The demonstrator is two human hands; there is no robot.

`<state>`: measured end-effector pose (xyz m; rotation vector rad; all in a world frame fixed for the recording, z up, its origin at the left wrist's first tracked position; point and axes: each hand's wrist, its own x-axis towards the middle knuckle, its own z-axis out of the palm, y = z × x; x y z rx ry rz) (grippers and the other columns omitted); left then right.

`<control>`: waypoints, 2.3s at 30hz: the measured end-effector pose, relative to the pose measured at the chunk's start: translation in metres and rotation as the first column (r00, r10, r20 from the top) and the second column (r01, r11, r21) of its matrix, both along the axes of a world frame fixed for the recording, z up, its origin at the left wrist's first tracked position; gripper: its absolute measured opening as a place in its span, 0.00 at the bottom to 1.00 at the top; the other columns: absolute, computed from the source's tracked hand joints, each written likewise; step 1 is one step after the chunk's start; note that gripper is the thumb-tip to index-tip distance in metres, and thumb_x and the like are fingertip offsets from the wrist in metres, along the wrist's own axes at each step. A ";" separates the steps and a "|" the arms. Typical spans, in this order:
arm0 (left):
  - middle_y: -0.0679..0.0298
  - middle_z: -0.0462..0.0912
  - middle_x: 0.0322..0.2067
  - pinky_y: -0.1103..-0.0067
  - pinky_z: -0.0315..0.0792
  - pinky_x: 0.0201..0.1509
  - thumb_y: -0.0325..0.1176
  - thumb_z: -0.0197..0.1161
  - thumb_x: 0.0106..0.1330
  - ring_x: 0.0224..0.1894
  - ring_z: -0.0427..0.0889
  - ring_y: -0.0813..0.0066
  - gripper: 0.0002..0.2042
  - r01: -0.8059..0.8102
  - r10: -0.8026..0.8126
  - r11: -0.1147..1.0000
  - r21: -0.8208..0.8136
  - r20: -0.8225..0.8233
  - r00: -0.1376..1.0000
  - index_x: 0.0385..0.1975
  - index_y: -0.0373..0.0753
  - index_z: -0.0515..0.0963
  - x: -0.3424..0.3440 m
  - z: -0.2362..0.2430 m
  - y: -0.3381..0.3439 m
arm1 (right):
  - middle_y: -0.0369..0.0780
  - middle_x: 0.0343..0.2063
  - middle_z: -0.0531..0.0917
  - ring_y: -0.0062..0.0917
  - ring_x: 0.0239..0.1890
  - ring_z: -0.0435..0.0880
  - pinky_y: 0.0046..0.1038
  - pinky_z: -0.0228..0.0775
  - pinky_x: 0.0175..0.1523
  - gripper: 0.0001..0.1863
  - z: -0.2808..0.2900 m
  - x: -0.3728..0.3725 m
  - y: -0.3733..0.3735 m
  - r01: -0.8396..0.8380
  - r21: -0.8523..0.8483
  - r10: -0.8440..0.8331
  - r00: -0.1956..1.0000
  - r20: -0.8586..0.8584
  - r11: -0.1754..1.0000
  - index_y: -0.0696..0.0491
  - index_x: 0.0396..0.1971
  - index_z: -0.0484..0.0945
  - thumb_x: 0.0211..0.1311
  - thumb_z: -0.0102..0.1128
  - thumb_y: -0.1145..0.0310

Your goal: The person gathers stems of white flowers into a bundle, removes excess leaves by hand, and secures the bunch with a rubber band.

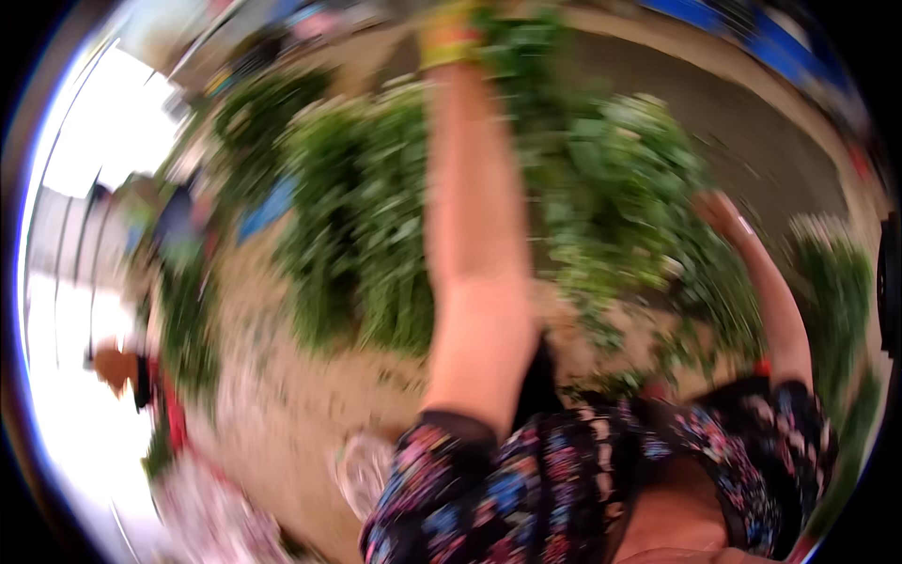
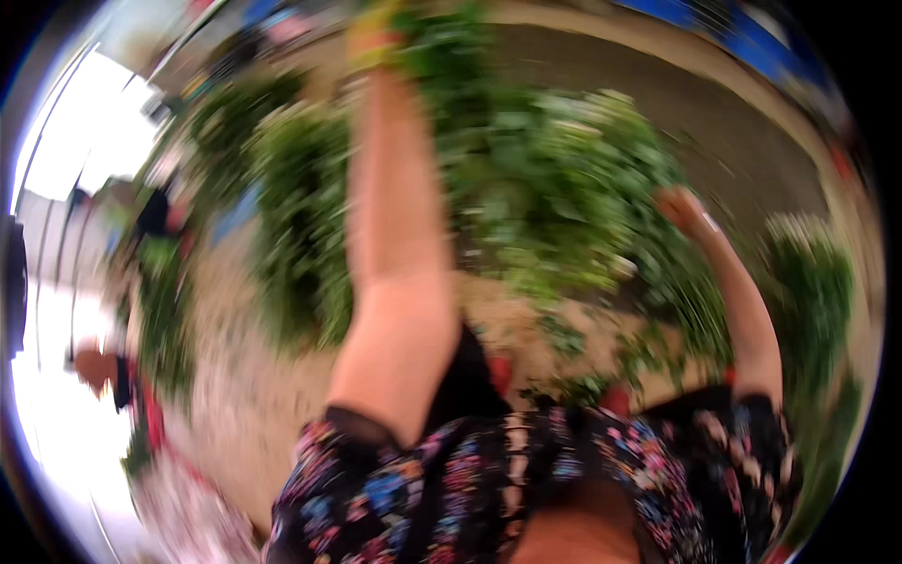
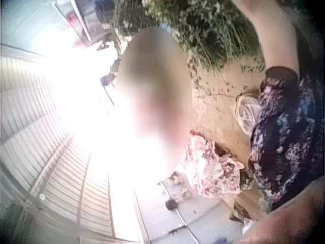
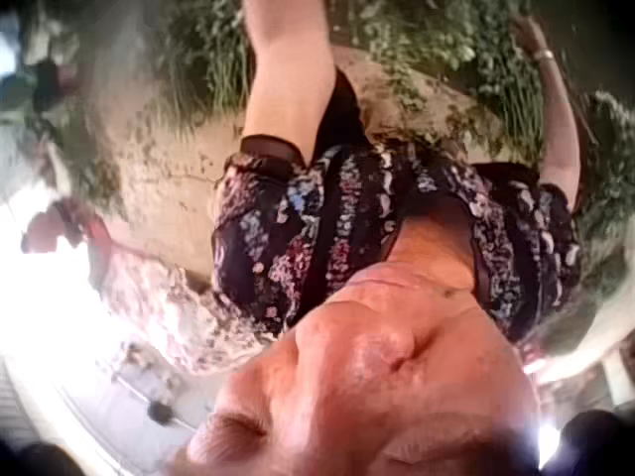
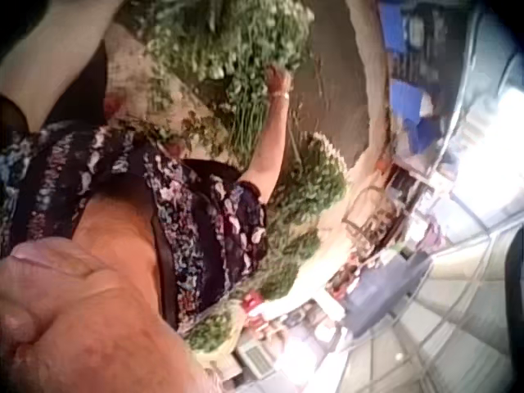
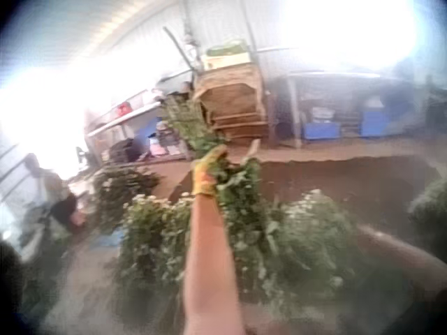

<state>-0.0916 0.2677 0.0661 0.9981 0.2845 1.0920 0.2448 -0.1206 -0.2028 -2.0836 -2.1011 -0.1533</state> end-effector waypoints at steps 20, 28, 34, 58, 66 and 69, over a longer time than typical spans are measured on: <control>0.65 0.74 0.20 0.80 0.71 0.24 0.32 0.65 0.58 0.20 0.73 0.75 0.06 0.043 -0.038 0.998 0.041 -0.116 0.992 0.33 0.43 0.76 -0.026 0.009 -0.029 | 0.43 0.34 0.83 0.37 0.38 0.82 0.36 0.73 0.46 0.13 0.004 -0.007 -0.035 0.294 -0.242 -0.353 0.900 -0.258 0.925 0.50 0.36 0.81 0.49 0.52 0.74; 0.64 0.76 0.22 0.80 0.72 0.26 0.34 0.65 0.58 0.22 0.73 0.75 0.08 -0.056 0.065 0.996 0.063 -0.143 0.988 0.32 0.38 0.76 -0.028 0.017 -0.035 | 0.43 0.36 0.76 0.37 0.46 0.74 0.43 0.61 0.49 0.09 -0.072 -0.061 -0.036 0.539 -0.266 -0.488 0.840 0.237 0.799 0.48 0.33 0.79 0.50 0.57 0.69; 0.63 0.76 0.23 0.79 0.72 0.27 0.33 0.64 0.58 0.24 0.73 0.74 0.08 -0.103 0.112 0.991 0.083 -0.111 0.987 0.32 0.36 0.77 -0.030 0.017 -0.049 | 0.41 0.34 0.77 0.36 0.39 0.77 0.42 0.66 0.40 0.05 -0.055 -0.052 -0.023 0.502 -0.174 -0.495 0.865 0.084 0.847 0.49 0.27 0.79 0.51 0.55 0.67; 0.64 0.75 0.25 0.79 0.72 0.29 0.32 0.62 0.61 0.24 0.73 0.75 0.09 -0.096 0.117 0.990 0.107 -0.209 0.971 0.39 0.38 0.78 -0.037 0.014 -0.033 | 0.40 0.24 0.79 0.25 0.20 0.80 0.28 0.75 0.22 0.08 -0.026 -0.079 0.016 0.330 -0.242 -0.357 0.353 -0.865 0.912 0.56 0.34 0.73 0.55 0.54 0.72; 0.62 0.75 0.25 0.79 0.71 0.30 0.31 0.61 0.61 0.25 0.73 0.73 0.09 0.038 -0.014 0.992 0.123 -0.190 0.982 0.39 0.34 0.77 -0.021 0.012 -0.022 | 0.39 0.22 0.81 0.29 0.24 0.81 0.33 0.74 0.30 0.16 -0.021 -0.004 -0.021 0.572 -0.083 -0.566 0.760 -0.319 0.816 0.54 0.41 0.77 0.52 0.58 0.64; 0.63 0.75 0.26 0.79 0.72 0.32 0.30 0.60 0.62 0.26 0.73 0.74 0.09 0.074 -0.054 0.994 0.076 -0.246 0.968 0.40 0.36 0.78 -0.015 0.020 -0.023 | 0.41 0.21 0.80 0.37 0.25 0.82 0.38 0.73 0.31 0.15 -0.041 -0.015 -0.032 0.413 0.161 -0.433 0.894 0.115 0.896 0.50 0.38 0.77 0.50 0.60 0.60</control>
